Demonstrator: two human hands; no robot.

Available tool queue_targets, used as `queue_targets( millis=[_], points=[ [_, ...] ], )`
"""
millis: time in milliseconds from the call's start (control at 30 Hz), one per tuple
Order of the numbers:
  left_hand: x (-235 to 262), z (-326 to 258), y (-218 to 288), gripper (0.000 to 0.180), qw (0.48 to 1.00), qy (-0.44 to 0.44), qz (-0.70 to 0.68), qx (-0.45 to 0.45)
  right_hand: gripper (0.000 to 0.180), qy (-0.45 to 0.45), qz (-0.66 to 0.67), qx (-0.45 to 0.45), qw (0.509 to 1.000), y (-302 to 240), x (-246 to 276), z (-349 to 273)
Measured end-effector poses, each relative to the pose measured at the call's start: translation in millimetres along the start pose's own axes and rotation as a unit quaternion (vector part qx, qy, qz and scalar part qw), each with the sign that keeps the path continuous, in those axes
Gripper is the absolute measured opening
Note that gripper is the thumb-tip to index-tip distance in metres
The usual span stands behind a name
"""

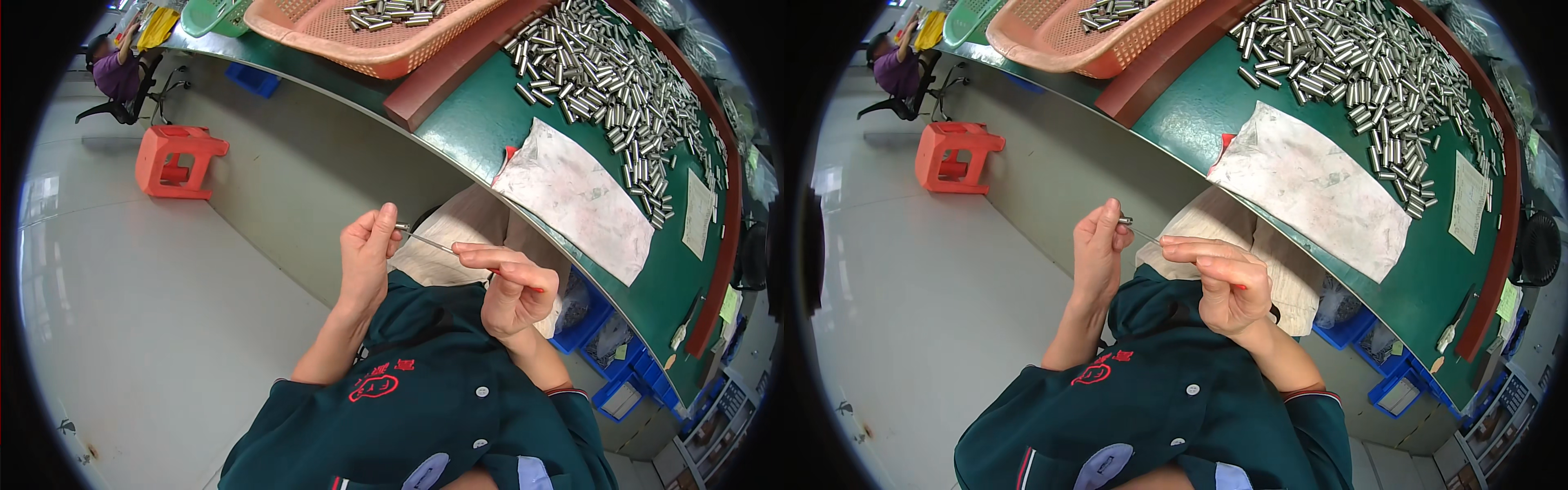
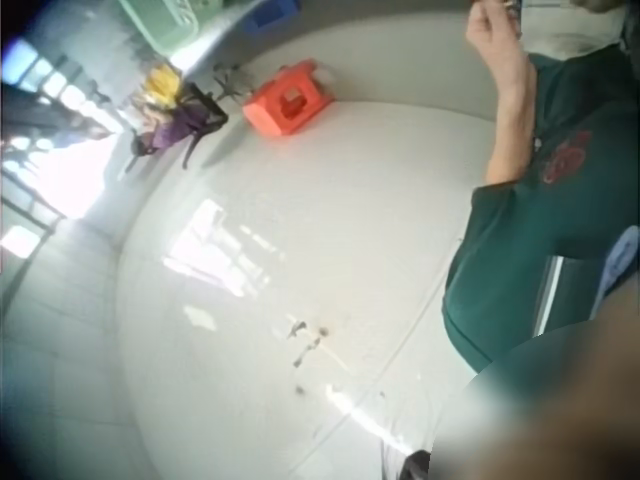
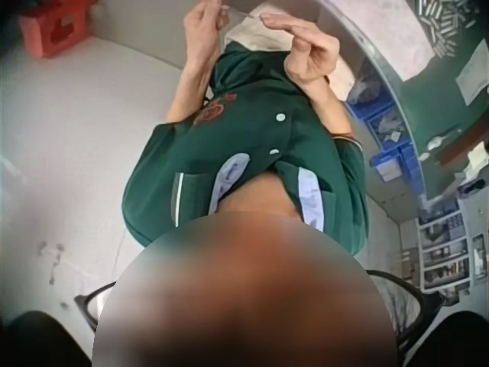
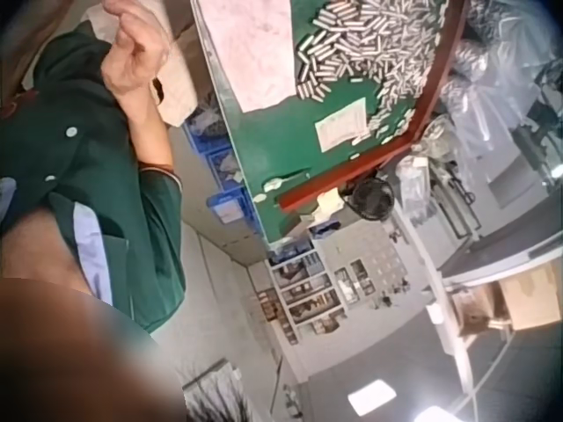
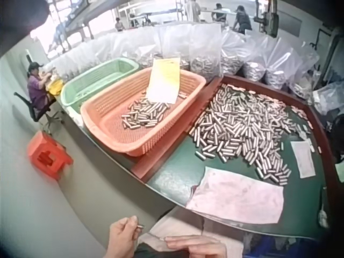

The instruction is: Inspecting and cleaning small metal tubes with a thin metal rod.

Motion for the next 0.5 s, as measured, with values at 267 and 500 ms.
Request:
queue_targets(
  millis=[267,500],
  points=[
    [-6,-1,-6,0.029,0.998,-0.036,-0.038,0.047,0.016,0.014,-0.067,0.041,0.997,-9,12,2],
    [-3,-14,22,0.029,0.973,0.082,0.176,-0.126,0.015,0.051,-0.067,0.061,0.995,-21,27,15]
  ],
)
Point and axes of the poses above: each hand's wrist, its own z-axis towards the middle knuckle, its own x-axis out of the back of the hand, y = z × x, the point moved 8 cm from there along z, towards the middle knuckle, and after that the axes turned 15 degrees about x, right-handed, at the moved point
